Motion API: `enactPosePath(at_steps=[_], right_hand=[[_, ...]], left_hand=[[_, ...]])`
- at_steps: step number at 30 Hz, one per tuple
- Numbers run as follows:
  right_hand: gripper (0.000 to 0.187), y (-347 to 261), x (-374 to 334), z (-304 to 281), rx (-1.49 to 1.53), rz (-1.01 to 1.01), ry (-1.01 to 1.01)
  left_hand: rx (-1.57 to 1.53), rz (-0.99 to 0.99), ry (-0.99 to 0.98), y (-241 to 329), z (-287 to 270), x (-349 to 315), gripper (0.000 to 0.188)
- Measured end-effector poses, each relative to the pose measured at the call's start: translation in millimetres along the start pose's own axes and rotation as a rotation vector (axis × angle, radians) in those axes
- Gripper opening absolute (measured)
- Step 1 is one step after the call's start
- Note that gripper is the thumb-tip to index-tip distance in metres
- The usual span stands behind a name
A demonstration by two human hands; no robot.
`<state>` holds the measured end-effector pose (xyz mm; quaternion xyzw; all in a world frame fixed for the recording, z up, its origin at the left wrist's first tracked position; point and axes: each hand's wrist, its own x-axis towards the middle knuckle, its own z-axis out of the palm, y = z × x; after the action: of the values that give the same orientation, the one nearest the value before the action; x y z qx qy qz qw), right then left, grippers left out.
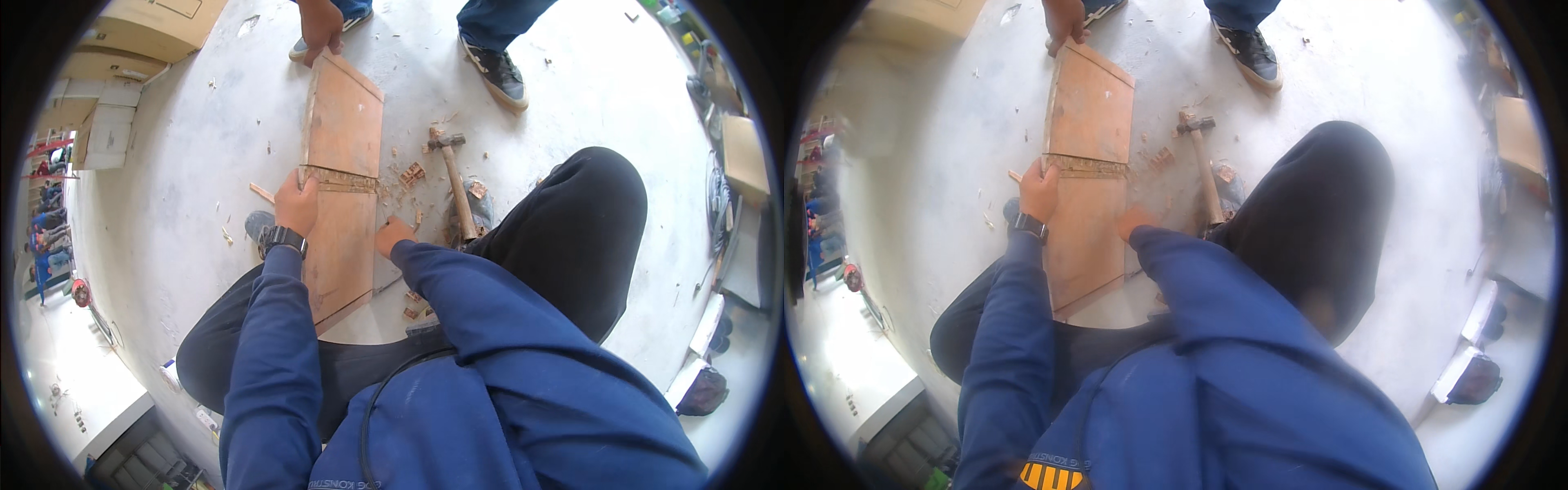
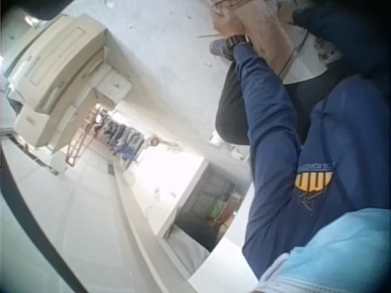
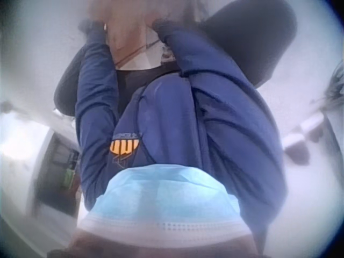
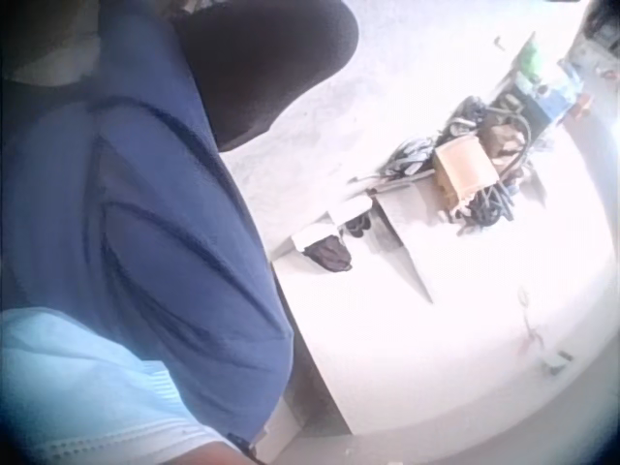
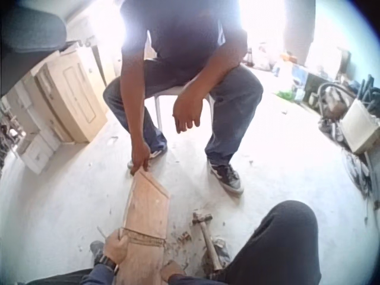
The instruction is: The person sits on the floor and uses a screwdriver and hammer to assemble a wooden piece. They drive screws into the wood and occasionally tap the screwdriver with the hammer to secure the joints.
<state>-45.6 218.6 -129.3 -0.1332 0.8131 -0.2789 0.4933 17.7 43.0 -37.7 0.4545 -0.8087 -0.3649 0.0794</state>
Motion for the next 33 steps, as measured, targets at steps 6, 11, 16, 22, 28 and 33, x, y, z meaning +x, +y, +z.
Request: enactPosePath(at_steps=[6, 11, 16, 22, 28, 33], right_hand=[[0.038, 5, 10, -9, 0.164, 0.052, -0.011], [0.038, 18, 32, 1, 0.208, 0.051, 0.011], [0.035, 59, 99, 36, 0.168, -0.227, -0.088], [0.038, 89, 161, 34, 0.529, -0.036, 0.018], [0.051, 44, 114, -23, 0.880, 0.049, -0.021], [0.054, -6, 65, -58, 1.154, 0.160, 0.021]], left_hand=[[0.039, 0.050, 0.010, 6, 9, -3, 0.037], [0.098, 0.092, -0.031, 33, 19, -11, 0.036], [0.095, 0.052, -0.017, 46, 18, -15, 0.034], [0.075, 0.111, -0.056, 23, -2, 3, 0.034], [-0.250, 0.006, -0.346, 22, -48, 23, 0.033], [-0.434, -0.122, -0.419, 47, -90, 30, 0.034]])
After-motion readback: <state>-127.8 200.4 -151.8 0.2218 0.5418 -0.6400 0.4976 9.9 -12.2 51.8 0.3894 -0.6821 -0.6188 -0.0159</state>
